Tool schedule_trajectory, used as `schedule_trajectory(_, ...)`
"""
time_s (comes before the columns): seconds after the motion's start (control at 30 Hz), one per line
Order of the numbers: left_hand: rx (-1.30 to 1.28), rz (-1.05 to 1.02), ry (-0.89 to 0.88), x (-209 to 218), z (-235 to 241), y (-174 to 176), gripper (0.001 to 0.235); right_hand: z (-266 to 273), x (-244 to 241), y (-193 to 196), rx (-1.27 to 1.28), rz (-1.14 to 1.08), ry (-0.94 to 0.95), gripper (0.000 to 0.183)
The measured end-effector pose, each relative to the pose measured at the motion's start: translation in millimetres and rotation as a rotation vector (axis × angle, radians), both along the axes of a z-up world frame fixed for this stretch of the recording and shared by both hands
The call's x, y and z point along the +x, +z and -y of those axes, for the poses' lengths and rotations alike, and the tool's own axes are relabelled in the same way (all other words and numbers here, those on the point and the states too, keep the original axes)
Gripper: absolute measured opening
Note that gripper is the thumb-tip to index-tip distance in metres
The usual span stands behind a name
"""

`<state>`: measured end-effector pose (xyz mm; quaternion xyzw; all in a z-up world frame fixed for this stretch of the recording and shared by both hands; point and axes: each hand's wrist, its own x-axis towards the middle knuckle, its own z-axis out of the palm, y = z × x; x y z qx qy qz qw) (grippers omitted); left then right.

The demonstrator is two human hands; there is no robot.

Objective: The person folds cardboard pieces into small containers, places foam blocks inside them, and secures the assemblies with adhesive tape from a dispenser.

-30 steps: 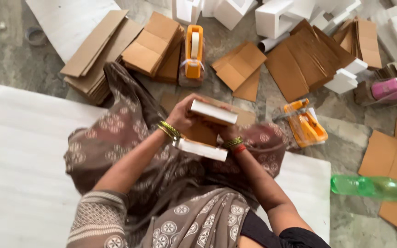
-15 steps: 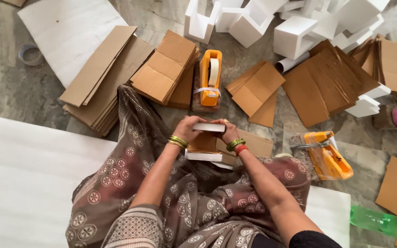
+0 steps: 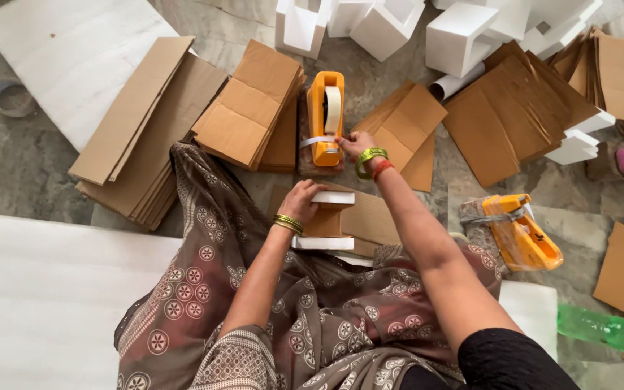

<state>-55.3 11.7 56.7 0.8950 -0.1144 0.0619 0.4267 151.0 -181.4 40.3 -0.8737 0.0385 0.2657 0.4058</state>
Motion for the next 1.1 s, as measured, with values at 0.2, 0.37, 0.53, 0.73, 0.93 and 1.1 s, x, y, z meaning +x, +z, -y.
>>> schedule_trajectory(0.2, 0.139, -0.141, 0.078, -12, 11, 4, 0.057, -5, 1, -24, 0.225, -0.042, -0.181, 0.033)
schedule_trajectory(0.37, 0.064, -0.125, 0.112, -12, 11, -11, 0.055, 20, -52, -12, 0.404, 0.092, -0.137, 0.019)
schedule_trajectory(0.53, 0.077, 0.144, 0.088, 4, 3, -9, 0.051, 43, -149, 43, 0.284, -0.078, -0.238, 0.01)
schedule_trajectory(0.73, 0.033, -0.207, 0.102, 8, 12, 32, 0.049, 61, -195, 4, 0.665, -0.156, -0.201, 0.017)
schedule_trajectory(0.93, 0.062, -0.187, 0.143, 12, 18, 58, 0.048, 75, -201, -23, 0.639, -0.105, -0.183, 0.015)
schedule_trajectory(1.1, 0.071, -0.243, 0.121, 10, 20, 64, 0.048, 70, -192, -24, 0.67, -0.191, -0.353, 0.033)
